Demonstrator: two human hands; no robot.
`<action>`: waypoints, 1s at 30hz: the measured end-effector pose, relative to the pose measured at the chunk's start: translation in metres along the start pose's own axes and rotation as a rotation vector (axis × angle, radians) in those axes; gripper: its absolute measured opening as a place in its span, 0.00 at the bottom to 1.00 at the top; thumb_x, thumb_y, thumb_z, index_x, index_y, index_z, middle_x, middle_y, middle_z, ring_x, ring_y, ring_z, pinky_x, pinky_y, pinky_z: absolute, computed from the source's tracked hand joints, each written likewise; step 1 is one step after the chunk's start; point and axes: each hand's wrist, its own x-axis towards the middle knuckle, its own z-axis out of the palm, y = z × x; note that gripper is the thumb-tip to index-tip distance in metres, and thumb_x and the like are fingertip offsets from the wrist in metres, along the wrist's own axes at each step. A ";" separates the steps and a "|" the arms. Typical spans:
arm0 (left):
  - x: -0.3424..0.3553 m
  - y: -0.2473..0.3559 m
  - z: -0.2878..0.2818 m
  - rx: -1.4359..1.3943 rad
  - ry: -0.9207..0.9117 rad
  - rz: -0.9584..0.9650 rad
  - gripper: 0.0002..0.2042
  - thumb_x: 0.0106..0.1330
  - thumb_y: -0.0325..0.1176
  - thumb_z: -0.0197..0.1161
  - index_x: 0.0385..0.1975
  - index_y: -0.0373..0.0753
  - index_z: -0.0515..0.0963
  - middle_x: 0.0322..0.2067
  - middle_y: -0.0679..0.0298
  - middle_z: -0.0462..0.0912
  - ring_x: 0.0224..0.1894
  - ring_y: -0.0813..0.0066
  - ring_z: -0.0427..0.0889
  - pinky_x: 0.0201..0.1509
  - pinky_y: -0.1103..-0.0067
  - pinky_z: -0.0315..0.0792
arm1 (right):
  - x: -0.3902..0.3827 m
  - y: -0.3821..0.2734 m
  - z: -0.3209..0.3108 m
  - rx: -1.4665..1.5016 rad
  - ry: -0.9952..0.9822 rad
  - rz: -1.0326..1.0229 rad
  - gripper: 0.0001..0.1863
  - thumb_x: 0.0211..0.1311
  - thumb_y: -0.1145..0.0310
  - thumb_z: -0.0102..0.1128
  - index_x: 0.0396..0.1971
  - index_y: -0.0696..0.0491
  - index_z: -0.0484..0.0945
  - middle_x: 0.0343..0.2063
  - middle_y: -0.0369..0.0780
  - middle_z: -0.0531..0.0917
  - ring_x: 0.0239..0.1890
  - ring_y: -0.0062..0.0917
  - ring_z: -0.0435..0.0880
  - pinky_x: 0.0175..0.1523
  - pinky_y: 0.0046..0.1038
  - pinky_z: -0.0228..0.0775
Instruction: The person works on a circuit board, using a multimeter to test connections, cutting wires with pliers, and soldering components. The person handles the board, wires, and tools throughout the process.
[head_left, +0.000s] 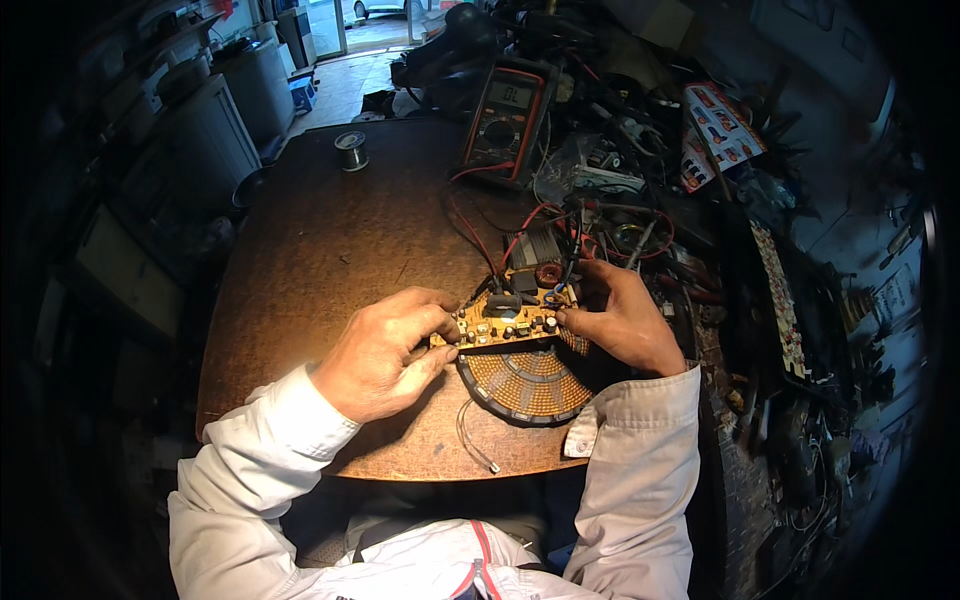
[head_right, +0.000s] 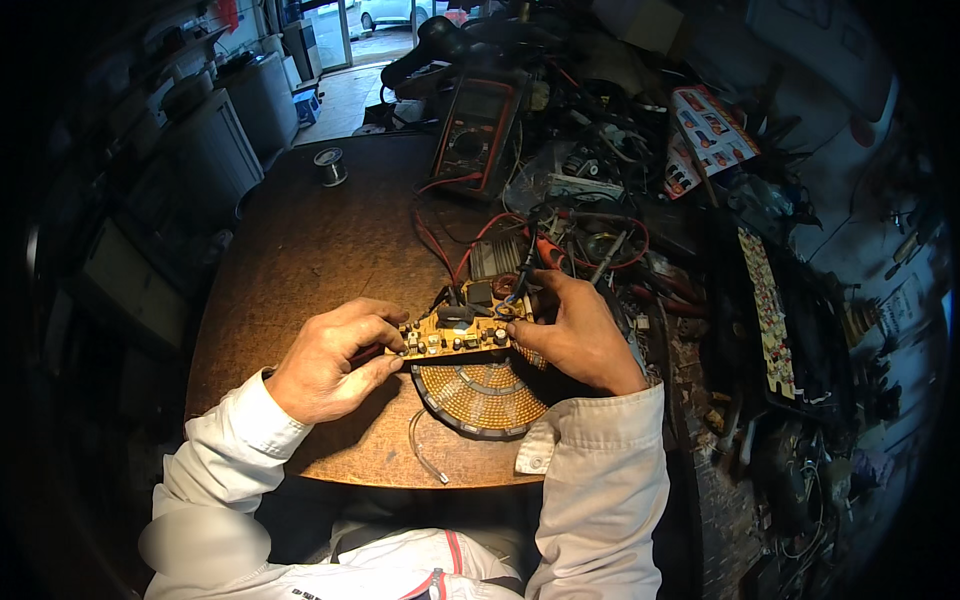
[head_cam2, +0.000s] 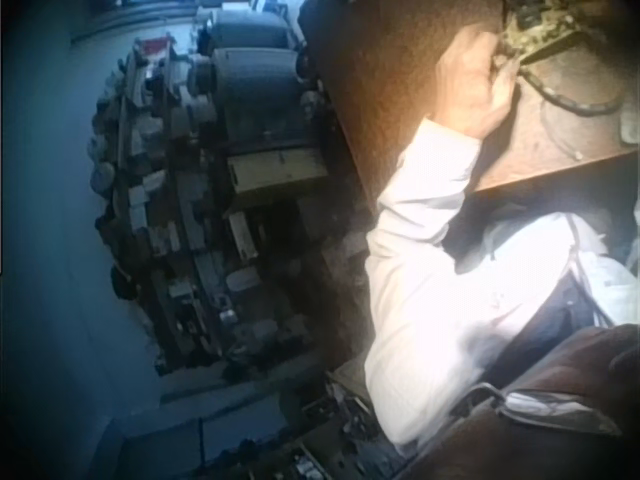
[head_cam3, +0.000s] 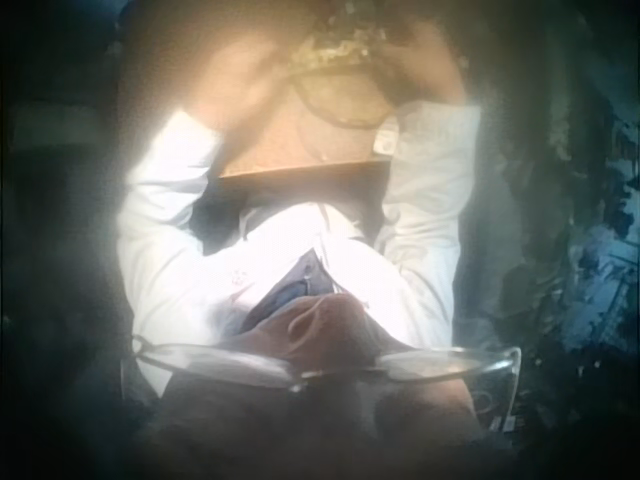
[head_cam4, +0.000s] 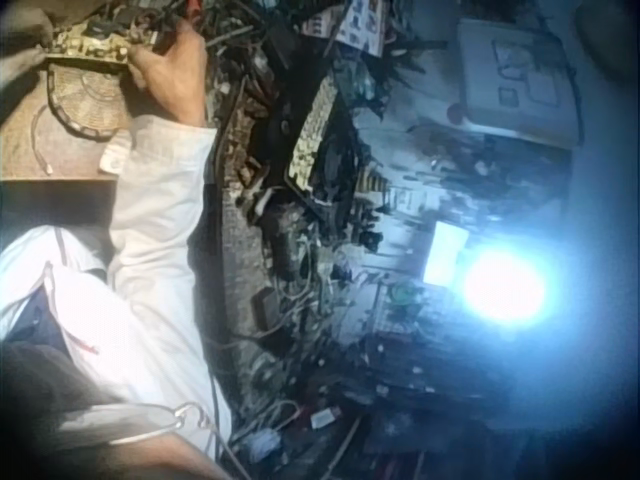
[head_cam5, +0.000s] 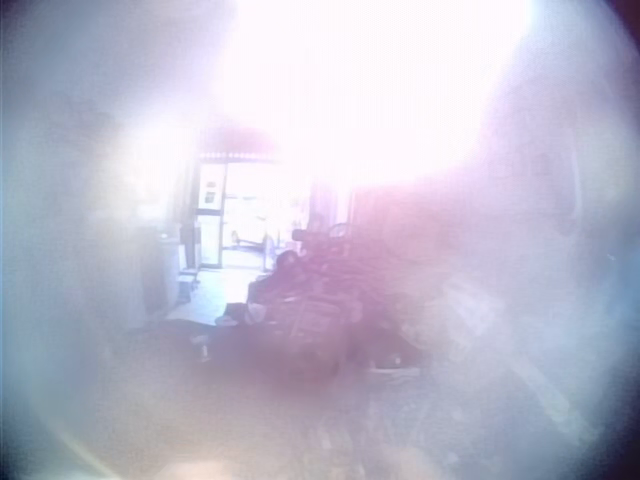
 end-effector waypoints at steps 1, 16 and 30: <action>0.001 0.004 0.000 0.046 -0.017 -0.009 0.09 0.59 0.22 0.71 0.38 0.32 0.81 0.50 0.48 0.82 0.40 0.57 0.88 0.41 0.71 0.81 | 0.003 0.007 0.002 0.027 -0.006 -0.019 0.31 0.54 0.74 0.71 0.56 0.72 0.74 0.40 0.49 0.88 0.42 0.26 0.86 0.48 0.28 0.78; -0.009 -0.011 -0.037 0.320 -0.257 -0.195 0.09 0.59 0.29 0.72 0.38 0.36 0.84 0.50 0.55 0.84 0.48 0.53 0.84 0.48 0.66 0.80 | 0.000 -0.024 0.019 0.132 -0.241 0.080 0.34 0.43 0.72 0.86 0.46 0.67 0.72 0.31 0.40 0.84 0.33 0.19 0.83 0.38 0.24 0.78; -0.028 -0.106 -0.086 0.406 0.059 -0.261 0.07 0.62 0.25 0.70 0.36 0.32 0.80 0.36 0.51 0.83 0.39 0.51 0.84 0.42 0.67 0.77 | 0.000 -0.042 0.066 0.304 -0.284 0.041 0.32 0.47 0.75 0.83 0.50 0.62 0.73 0.31 0.41 0.85 0.34 0.18 0.84 0.38 0.20 0.77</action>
